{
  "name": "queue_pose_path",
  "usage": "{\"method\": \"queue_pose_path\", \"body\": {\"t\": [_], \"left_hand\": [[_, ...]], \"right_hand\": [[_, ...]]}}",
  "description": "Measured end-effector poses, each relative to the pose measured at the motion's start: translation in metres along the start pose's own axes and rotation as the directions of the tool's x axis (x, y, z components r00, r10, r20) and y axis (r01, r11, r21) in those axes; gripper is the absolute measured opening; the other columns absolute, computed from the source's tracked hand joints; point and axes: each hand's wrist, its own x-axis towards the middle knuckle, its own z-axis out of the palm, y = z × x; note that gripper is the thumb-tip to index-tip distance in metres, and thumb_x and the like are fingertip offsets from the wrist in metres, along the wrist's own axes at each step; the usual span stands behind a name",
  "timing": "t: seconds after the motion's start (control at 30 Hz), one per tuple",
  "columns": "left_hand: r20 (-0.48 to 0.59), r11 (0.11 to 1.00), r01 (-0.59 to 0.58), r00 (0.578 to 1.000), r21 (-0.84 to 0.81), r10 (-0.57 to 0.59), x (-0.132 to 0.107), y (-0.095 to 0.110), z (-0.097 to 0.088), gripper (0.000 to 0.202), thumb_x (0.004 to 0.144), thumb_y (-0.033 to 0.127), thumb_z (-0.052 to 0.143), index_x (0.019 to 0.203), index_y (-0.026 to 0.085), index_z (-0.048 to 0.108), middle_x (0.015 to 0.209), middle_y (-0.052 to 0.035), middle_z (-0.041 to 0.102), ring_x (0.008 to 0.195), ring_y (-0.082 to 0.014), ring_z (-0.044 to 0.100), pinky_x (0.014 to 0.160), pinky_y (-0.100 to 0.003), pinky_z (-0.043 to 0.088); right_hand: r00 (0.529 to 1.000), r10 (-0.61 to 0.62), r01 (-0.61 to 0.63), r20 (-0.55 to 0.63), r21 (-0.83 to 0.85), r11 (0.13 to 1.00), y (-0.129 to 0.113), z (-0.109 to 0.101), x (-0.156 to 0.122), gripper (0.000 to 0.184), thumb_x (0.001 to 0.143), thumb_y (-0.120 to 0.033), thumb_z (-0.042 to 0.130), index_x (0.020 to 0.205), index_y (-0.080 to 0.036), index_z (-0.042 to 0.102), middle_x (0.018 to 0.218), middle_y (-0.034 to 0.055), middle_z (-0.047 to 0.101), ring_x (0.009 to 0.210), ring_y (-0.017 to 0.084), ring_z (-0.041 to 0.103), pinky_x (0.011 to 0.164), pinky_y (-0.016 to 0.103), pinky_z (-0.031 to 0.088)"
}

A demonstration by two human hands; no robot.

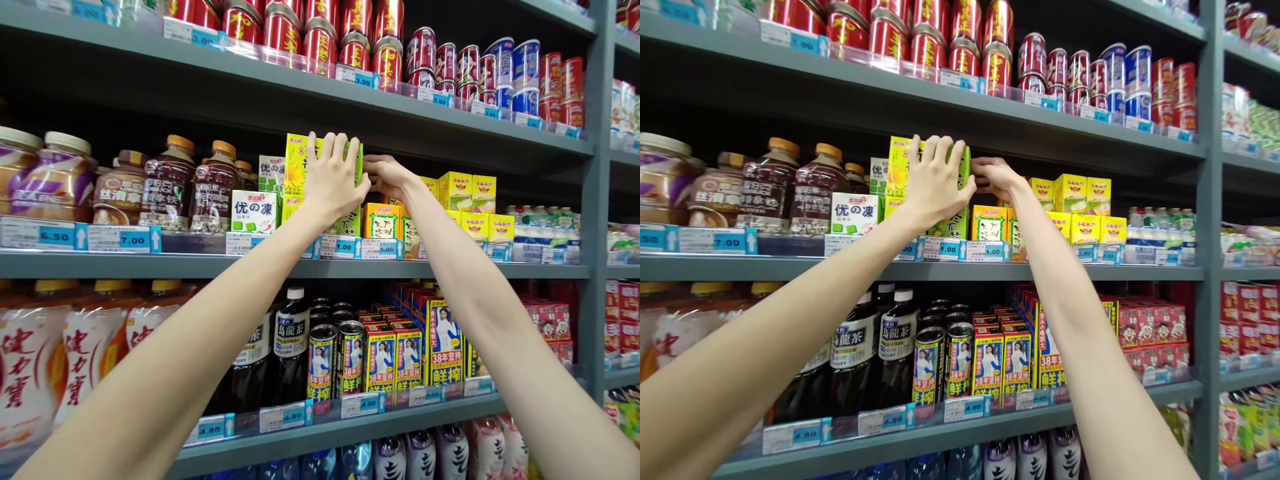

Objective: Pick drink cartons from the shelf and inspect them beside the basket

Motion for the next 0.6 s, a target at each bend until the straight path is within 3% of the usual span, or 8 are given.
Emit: {"method": "queue_pose_path", "body": {"t": [0.17,0.33,0.47,0.6], "left_hand": [[0.02,0.999,0.006,1.0,-0.045,-0.005,0.0,0.002,-0.002,0.078,0.092,0.043,0.049,0.165,0.02,0.033,0.166,-0.0128,0.041,0.158,-0.0426,0.022,0.133,-0.06,-0.009],[0.021,0.999,0.01,1.0,-0.043,-0.009,0.0,0.003,-0.004,0.077,0.092,0.044,0.046,0.164,0.021,0.035,0.166,-0.0119,0.041,0.158,-0.0407,0.023,0.133,-0.057,-0.01],[0.024,0.999,0.011,1.0,-0.049,-0.01,0.0,0.002,-0.003,0.075,0.094,0.044,0.041,0.164,0.021,0.034,0.166,-0.0107,0.04,0.158,-0.0396,0.022,0.134,-0.056,-0.009],[0.015,0.997,0.003,1.0,-0.075,-0.002,0.0,-0.001,0.0,0.079,0.091,0.045,0.046,0.165,0.021,0.032,0.167,-0.0108,0.04,0.158,-0.0414,0.021,0.132,-0.056,-0.013]], "right_hand": [[0.999,-0.01,0.009,-0.045,-0.035,0.999,-0.002,0.004,0.001,0.005,0.089,-0.013,0.064,0.092,-0.017,0.065,0.085,0.003,0.069,0.066,0.013,0.062,0.077,0.036,0.061],[0.999,0.01,-0.01,-0.033,-0.002,1.0,-0.003,-0.001,0.0,0.004,0.087,-0.017,0.066,0.09,-0.018,0.066,0.094,0.005,0.072,0.081,0.018,0.068,0.084,0.038,0.061],[0.999,0.025,-0.024,-0.022,0.056,0.998,-0.002,-0.006,0.0,0.017,0.084,-0.01,0.058,0.094,-0.018,0.069,0.097,0.0052,0.073,0.084,0.017,0.068,0.087,0.037,0.061],[0.996,-0.012,0.007,-0.09,-0.054,0.999,0.003,-0.001,0.009,0.025,0.081,-0.006,0.058,0.098,-0.018,0.07,0.093,0.0026,0.073,0.079,0.015,0.067,0.085,0.036,0.06]]}}
